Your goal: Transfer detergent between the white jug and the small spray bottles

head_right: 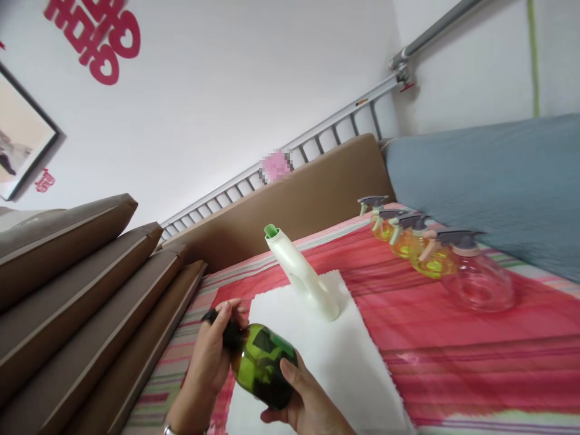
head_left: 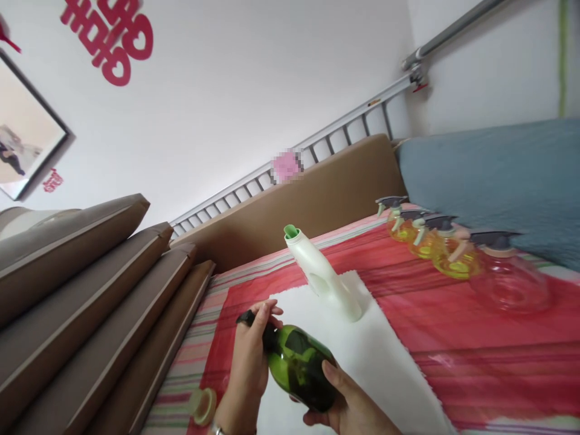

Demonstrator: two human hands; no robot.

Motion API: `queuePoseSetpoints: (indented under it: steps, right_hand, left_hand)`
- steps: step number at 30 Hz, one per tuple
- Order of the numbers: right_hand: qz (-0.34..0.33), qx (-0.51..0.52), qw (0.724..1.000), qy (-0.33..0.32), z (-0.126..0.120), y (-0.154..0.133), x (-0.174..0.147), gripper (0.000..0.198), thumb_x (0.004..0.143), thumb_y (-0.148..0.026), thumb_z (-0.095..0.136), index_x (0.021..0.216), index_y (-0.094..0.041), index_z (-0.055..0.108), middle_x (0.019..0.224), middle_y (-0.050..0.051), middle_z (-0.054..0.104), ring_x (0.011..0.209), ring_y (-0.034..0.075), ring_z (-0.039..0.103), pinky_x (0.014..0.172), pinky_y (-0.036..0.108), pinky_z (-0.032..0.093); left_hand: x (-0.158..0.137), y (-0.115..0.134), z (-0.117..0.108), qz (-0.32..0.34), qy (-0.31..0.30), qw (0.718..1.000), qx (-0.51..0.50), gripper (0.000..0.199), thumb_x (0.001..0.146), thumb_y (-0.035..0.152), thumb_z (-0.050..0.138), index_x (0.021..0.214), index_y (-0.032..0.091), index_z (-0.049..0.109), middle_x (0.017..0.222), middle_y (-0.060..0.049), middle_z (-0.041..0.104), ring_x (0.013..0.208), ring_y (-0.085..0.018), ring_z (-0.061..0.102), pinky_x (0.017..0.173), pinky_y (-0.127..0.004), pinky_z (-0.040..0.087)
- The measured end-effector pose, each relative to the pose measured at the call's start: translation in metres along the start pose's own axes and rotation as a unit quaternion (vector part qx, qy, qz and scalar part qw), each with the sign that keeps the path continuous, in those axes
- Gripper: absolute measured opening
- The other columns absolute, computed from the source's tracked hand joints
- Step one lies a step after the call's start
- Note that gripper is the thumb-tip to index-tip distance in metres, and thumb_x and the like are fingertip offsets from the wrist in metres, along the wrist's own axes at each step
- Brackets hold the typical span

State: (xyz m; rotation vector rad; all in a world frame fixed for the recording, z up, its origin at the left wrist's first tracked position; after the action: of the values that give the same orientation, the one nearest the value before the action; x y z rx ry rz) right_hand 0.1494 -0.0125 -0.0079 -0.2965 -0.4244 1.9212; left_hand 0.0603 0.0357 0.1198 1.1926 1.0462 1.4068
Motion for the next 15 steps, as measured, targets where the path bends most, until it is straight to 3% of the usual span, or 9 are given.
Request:
queuePoseSetpoints:
  steps: [5, 8, 12, 15]
  right_hand:
    - [-0.034, -0.011, 0.999, 0.017, -0.006, -0.007, 0.008, 0.052, 0.071, -0.053, 0.065, 0.114, -0.026, 0.051, 0.101, 0.007, 0.069, 0.087, 0.025, 0.064, 0.059, 0.031, 0.050]
    - [-0.067, -0.017, 0.997, 0.032, -0.008, -0.015, 0.010, 0.051, 0.072, -0.051, 0.064, 0.114, -0.028, 0.048, 0.104, 0.007, 0.067, 0.087, 0.024, 0.063, 0.061, 0.033, 0.050]
    - [-0.091, -0.033, 0.994, 0.052, -0.009, -0.020, 0.010, 0.057, 0.071, -0.050, 0.065, 0.119, -0.029, 0.042, 0.111, 0.008, 0.064, 0.091, 0.026, 0.062, 0.062, 0.035, 0.050]
    - [-0.092, -0.034, 0.993, 0.060, -0.010, -0.020, 0.008, 0.061, 0.071, -0.049, 0.066, 0.122, -0.030, 0.039, 0.116, 0.008, 0.062, 0.092, 0.027, 0.062, 0.063, 0.036, 0.050]
  left_hand:
    - [0.003, -0.011, -0.008, -0.012, -0.022, 1.000, 0.003, 0.046, 0.068, 0.048, 0.069, 0.102, 0.017, 0.065, 0.094, -0.011, 0.068, 0.092, -0.023, 0.060, 0.080, -0.033, 0.045]
    - [0.009, -0.018, -0.019, -0.010, 0.008, 1.000, 0.006, 0.053, 0.055, 0.046, 0.079, 0.098, 0.018, 0.065, 0.091, -0.011, 0.070, 0.090, -0.026, 0.062, 0.077, -0.034, 0.046]
    - [0.013, -0.026, -0.027, -0.001, 0.020, 1.000, 0.021, 0.041, 0.055, 0.041, 0.080, 0.085, 0.017, 0.065, 0.090, -0.009, 0.069, 0.087, -0.024, 0.063, 0.075, -0.033, 0.047]
    - [0.011, -0.027, -0.029, 0.006, 0.009, 0.999, 0.032, 0.034, 0.062, 0.038, 0.077, 0.086, 0.017, 0.066, 0.094, -0.009, 0.069, 0.092, -0.024, 0.062, 0.081, -0.033, 0.046]
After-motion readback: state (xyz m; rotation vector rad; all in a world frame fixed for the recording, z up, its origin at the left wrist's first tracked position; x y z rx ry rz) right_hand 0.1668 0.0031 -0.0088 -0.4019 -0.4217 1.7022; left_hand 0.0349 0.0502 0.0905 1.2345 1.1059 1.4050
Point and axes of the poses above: each hand's wrist, its own x-axis towards the middle knuckle, its own z-axis out of the palm, y = z × x, the point moved 6 cm from there along x, towards the middle knuckle
